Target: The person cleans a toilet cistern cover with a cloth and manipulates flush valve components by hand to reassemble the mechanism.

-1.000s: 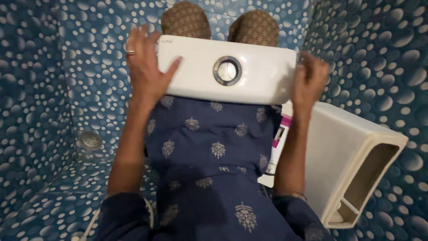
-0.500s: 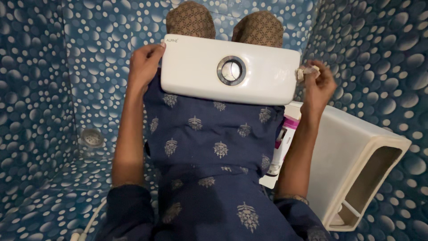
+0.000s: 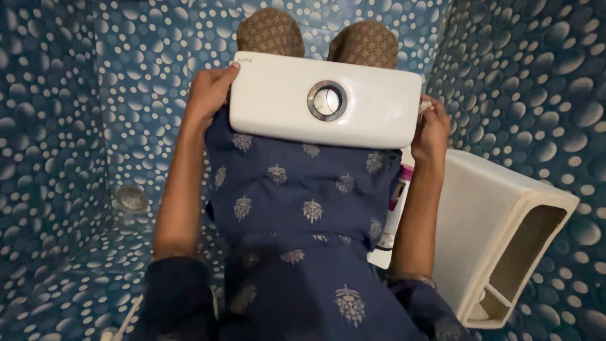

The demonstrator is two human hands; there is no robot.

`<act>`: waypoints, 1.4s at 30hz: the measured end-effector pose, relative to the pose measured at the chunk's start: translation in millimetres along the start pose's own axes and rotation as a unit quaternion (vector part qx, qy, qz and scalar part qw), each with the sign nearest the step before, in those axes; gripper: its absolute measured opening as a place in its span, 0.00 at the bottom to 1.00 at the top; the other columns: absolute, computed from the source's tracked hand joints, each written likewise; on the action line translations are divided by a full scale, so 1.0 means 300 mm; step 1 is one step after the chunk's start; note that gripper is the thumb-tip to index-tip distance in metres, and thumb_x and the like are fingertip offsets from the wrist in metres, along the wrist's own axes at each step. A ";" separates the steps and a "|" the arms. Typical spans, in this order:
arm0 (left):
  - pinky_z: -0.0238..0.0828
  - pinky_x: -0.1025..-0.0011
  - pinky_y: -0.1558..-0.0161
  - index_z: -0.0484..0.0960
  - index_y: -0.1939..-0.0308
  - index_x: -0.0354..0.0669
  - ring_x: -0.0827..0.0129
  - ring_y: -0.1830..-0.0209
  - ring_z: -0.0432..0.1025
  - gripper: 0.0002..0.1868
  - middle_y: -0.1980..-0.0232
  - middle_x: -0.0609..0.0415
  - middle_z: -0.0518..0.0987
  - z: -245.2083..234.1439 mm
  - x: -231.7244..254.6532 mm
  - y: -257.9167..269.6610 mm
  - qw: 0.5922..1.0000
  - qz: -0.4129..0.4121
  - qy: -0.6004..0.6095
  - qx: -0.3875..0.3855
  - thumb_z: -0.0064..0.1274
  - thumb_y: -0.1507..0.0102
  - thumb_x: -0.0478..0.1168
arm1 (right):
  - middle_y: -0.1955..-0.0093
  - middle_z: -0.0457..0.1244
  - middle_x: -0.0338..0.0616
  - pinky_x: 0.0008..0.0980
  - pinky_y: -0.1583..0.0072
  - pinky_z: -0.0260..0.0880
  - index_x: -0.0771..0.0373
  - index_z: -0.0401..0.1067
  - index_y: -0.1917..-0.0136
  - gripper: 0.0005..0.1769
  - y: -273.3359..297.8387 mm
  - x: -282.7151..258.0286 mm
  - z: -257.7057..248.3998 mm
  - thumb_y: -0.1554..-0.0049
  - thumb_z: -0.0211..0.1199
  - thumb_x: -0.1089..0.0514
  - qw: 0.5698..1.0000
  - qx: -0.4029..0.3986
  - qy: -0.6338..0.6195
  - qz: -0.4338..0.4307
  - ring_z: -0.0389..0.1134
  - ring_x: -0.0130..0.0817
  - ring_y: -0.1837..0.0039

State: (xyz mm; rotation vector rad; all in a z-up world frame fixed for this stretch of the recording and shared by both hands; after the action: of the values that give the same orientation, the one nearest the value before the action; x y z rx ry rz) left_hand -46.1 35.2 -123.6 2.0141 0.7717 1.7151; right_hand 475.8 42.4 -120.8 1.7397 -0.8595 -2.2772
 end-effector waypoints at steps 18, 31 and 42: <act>0.72 0.71 0.45 0.83 0.59 0.42 0.72 0.54 0.74 0.21 0.59 0.59 0.81 0.052 0.447 0.085 0.828 0.263 0.495 -0.027 0.47 0.33 0.56 | 0.45 0.69 0.48 0.40 0.41 0.74 0.64 0.71 0.41 0.18 -0.037 -0.293 0.043 0.36 0.47 0.53 0.955 -0.003 -0.259 -0.145 0.71 0.39 0.45; 0.71 0.62 0.37 0.81 0.70 0.41 0.59 0.53 0.78 0.28 0.60 0.47 0.84 0.037 0.113 0.056 0.678 0.258 0.676 -0.127 0.47 0.27 0.60 | 0.53 0.66 0.39 0.25 0.61 0.62 0.58 0.66 0.33 0.20 -0.043 -0.113 -0.064 0.36 0.47 0.55 0.909 -0.074 -0.353 -0.209 0.60 0.24 0.61; 0.45 0.59 0.12 0.57 0.22 0.34 0.58 0.14 0.50 0.42 0.18 0.42 0.55 0.061 0.023 -0.014 0.869 0.328 0.352 -0.120 0.65 0.33 0.41 | 0.55 0.64 0.39 0.18 0.64 0.61 0.58 0.63 0.27 0.25 -0.194 0.005 -0.095 0.36 0.46 0.60 0.871 -0.082 -0.467 -0.130 0.60 0.21 0.61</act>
State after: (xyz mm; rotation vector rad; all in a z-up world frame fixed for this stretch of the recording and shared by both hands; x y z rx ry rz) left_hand -28.1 44.1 -124.1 1.5367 -0.0069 2.8412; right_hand 514.2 79.7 -157.0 0.6200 -0.5015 -3.2855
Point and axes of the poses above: each hand's wrist, its own y-axis away from the middle knuckle, its own z-axis out of the palm, x = y × z, the point moved 7 cm from there along -y, towards the middle knuckle
